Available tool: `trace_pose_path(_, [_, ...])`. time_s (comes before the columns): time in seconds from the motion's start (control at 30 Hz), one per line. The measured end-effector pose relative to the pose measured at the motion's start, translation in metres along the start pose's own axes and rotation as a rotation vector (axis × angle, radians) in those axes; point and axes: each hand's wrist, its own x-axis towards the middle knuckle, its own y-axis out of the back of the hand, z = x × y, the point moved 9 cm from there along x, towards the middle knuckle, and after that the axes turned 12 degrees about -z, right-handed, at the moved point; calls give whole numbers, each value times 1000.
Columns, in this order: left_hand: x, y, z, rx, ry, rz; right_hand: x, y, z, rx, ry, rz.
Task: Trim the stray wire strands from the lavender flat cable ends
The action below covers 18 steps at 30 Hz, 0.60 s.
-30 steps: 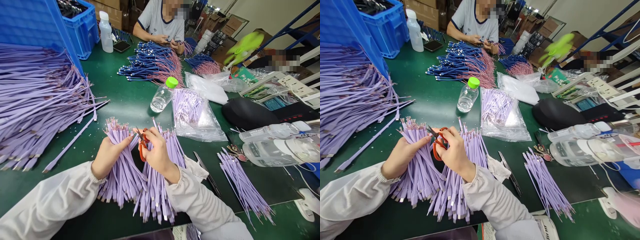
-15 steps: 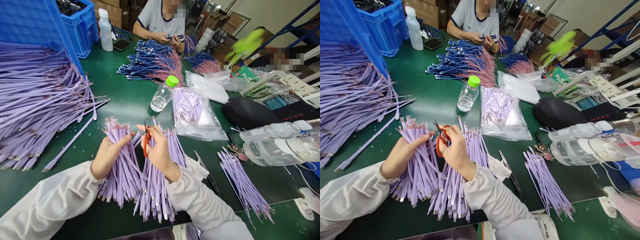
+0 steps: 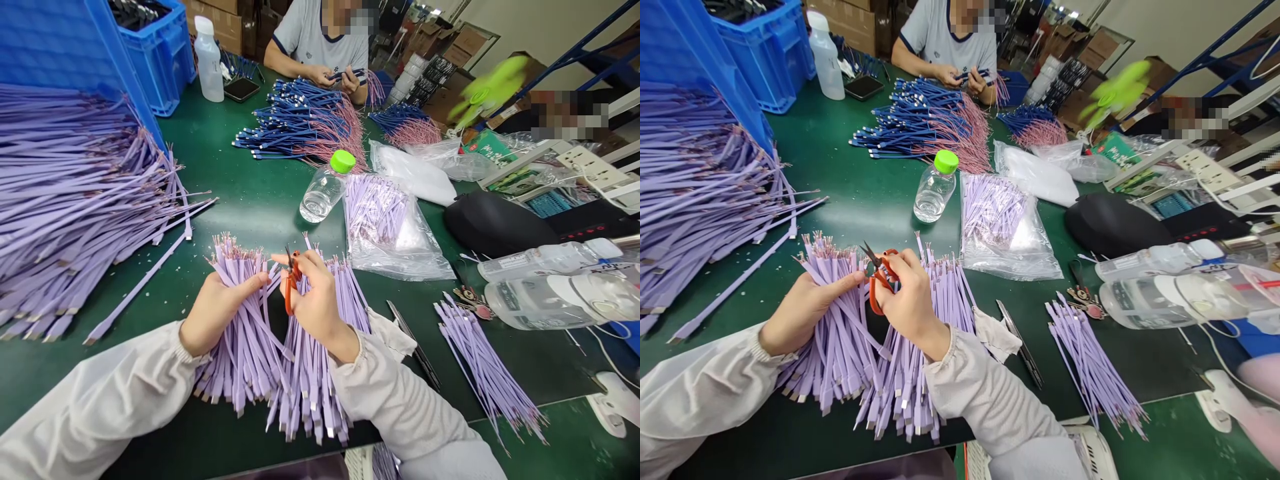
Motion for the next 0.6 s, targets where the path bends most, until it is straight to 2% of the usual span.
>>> trace_pose_path(0.2, [0, -3, 1, 17, 1, -44, 1, -1, 1, 6, 2, -17])
trace_pose_path(0.33, [-1, -3, 3, 67, -20, -33, 0, 3, -1, -10, 4, 26])
trace_pose_path(0.6, [0, -8, 9, 112, -48, -65, 1, -4, -11, -58, 100, -24])
